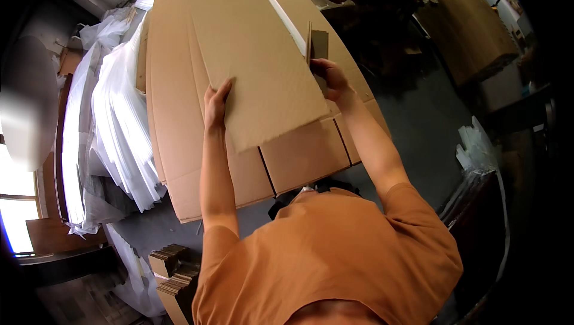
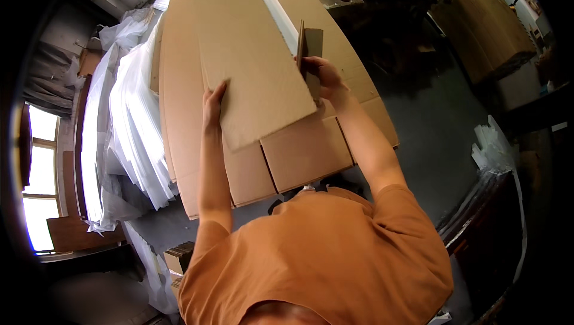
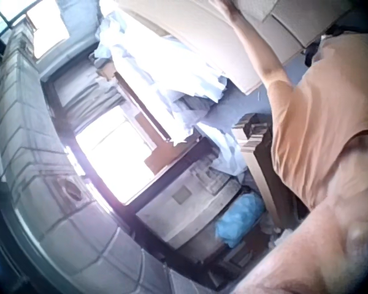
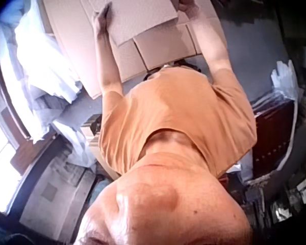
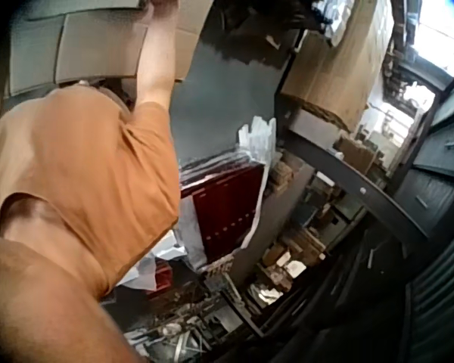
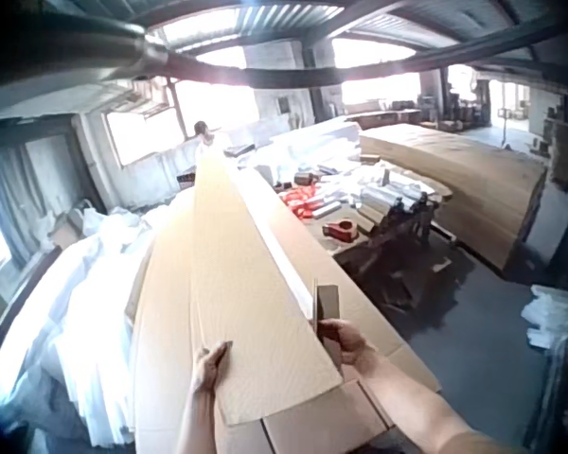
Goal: The person packs wooden furniture components into a large cardboard box. They place protective foam and cardboard inserts into the box, then carefully arrange long wooden slats and other parts inside. The person uses white foam pieces and cardboard dividers to separate and cushion the items during the packing process.
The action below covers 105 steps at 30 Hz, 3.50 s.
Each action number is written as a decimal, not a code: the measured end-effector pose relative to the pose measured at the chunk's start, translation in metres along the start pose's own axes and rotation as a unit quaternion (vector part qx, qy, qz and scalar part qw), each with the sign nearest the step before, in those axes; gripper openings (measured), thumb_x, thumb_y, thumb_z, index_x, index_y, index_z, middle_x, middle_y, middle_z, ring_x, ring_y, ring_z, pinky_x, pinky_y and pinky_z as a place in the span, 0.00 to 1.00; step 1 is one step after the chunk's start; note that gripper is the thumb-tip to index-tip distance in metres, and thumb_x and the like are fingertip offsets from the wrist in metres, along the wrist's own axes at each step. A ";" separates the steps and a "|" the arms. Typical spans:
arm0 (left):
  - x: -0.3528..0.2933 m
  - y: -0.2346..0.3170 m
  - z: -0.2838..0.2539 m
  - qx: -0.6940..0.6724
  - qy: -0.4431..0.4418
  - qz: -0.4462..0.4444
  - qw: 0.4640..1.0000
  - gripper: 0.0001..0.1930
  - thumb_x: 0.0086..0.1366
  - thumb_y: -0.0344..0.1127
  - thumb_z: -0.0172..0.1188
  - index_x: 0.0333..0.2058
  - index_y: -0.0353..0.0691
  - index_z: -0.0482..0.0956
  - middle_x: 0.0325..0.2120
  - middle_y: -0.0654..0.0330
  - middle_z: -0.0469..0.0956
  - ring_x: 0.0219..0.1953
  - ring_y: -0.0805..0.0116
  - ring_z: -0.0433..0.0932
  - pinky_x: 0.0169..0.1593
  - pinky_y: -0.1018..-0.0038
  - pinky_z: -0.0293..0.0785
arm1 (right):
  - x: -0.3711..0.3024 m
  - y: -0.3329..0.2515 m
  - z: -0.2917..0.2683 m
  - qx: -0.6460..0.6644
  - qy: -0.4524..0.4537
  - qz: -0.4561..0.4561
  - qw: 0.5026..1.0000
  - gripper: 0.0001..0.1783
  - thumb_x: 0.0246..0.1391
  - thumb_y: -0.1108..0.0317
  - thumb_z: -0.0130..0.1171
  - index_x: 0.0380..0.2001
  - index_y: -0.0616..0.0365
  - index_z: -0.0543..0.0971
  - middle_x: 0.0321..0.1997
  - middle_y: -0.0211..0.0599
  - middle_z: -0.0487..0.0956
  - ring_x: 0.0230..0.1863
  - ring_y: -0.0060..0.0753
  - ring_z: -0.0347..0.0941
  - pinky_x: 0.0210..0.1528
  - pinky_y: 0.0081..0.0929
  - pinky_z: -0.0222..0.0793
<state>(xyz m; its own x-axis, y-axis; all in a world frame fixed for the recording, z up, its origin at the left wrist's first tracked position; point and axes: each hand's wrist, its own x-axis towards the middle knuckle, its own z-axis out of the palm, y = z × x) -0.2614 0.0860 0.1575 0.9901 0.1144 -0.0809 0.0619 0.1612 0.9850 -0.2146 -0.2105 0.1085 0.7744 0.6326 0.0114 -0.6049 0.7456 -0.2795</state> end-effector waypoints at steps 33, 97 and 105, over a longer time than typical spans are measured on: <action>0.141 -0.078 0.043 0.373 -0.228 0.091 0.895 0.24 0.63 0.47 0.51 0.51 0.35 0.71 0.48 0.50 0.72 0.46 0.56 0.72 0.51 0.61 0.70 | -0.332 0.173 -0.051 -0.526 0.719 -0.297 0.342 0.26 0.48 0.64 0.57 0.51 0.62 0.69 0.50 0.50 0.71 0.52 0.50 0.68 0.52 0.40 0.65; -0.636 -0.338 0.450 0.323 -0.796 -0.276 0.431 0.26 0.54 0.21 0.59 0.54 0.34 0.66 0.50 0.56 0.71 0.50 0.65 0.71 0.54 0.70 0.70 | -0.842 0.517 -0.056 0.115 0.679 -0.630 0.358 0.21 0.50 0.66 0.60 0.47 0.61 0.72 0.42 0.31 0.77 0.39 0.23 0.71 0.44 0.23 0.66; -0.381 -0.161 0.300 0.293 -0.588 -0.184 0.731 0.15 0.60 0.45 0.61 0.37 0.39 0.76 0.25 0.69 0.72 0.27 0.79 0.68 0.32 0.80 0.66 | -0.708 0.263 0.007 -0.221 0.608 -0.431 0.629 0.32 0.49 0.59 0.62 0.55 0.63 0.66 0.51 0.38 0.72 0.50 0.32 0.67 0.54 0.28 0.61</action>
<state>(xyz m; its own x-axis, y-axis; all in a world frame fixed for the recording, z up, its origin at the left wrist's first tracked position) -0.6105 -0.2780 0.0759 0.2937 -0.8088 -0.5094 0.0541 -0.5180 0.8537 -0.9231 -0.4609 0.0342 0.5108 -0.7956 -0.3258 0.0395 0.4002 -0.9156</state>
